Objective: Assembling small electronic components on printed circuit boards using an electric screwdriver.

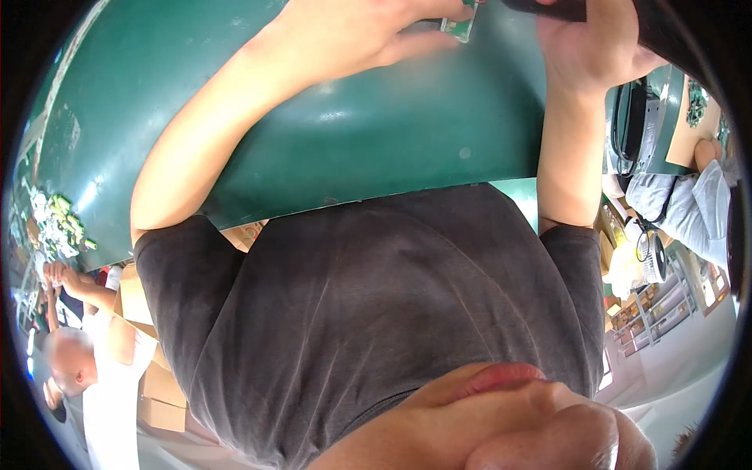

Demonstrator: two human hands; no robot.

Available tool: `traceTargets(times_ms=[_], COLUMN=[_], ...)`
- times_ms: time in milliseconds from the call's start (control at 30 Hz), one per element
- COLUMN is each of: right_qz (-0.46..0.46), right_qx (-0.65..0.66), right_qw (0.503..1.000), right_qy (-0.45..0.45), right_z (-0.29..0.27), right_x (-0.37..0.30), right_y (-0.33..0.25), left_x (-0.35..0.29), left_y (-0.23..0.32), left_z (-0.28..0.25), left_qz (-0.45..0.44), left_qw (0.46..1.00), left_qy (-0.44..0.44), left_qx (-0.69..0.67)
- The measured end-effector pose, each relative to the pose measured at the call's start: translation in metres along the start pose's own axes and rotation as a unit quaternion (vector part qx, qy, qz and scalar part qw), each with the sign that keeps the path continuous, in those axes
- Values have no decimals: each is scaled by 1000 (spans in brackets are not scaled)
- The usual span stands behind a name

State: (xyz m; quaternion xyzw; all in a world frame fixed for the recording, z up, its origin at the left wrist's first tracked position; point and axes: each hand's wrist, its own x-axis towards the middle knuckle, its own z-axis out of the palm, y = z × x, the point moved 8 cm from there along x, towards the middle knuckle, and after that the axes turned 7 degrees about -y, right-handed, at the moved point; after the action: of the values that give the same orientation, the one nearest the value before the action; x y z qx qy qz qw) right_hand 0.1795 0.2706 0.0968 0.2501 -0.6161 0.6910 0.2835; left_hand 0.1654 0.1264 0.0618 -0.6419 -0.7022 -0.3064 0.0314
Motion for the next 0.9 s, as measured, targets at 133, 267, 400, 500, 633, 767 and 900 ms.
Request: traceTargets(times_ms=[133, 267, 400, 500, 633, 767, 900], right_qz=[8, 34, 18, 9, 20, 42, 77], right_qx=[-23, -42, -2, 19, -93, -65, -54], right_qw=[999, 998, 1000, 1000, 995, 997, 995], right_qy=[-44, -15, -20, -10, -12, -24, -27], right_z=[10, 9, 8, 3, 5, 12, 14], right_x=[5, 3, 7, 6, 7, 10, 11], right_y=[-6, -4, -10, -11, -13, -5, -2], left_x=[1, 0, 7, 16, 18, 11, 16], left_y=[-1, 0, 8, 8, 14, 7, 11], left_z=[5, 3, -4, -5, -7, -1, -6], left_qz=[-35, -12, -13, -68, -39, -40, -46], left_qw=[998, 1000, 1000, 996, 998, 999, 998], left_qy=[-46, -8, -5, -56, -42, -18, -37], left_qx=[-15, -15, -7, -32, -5, -16, 4])
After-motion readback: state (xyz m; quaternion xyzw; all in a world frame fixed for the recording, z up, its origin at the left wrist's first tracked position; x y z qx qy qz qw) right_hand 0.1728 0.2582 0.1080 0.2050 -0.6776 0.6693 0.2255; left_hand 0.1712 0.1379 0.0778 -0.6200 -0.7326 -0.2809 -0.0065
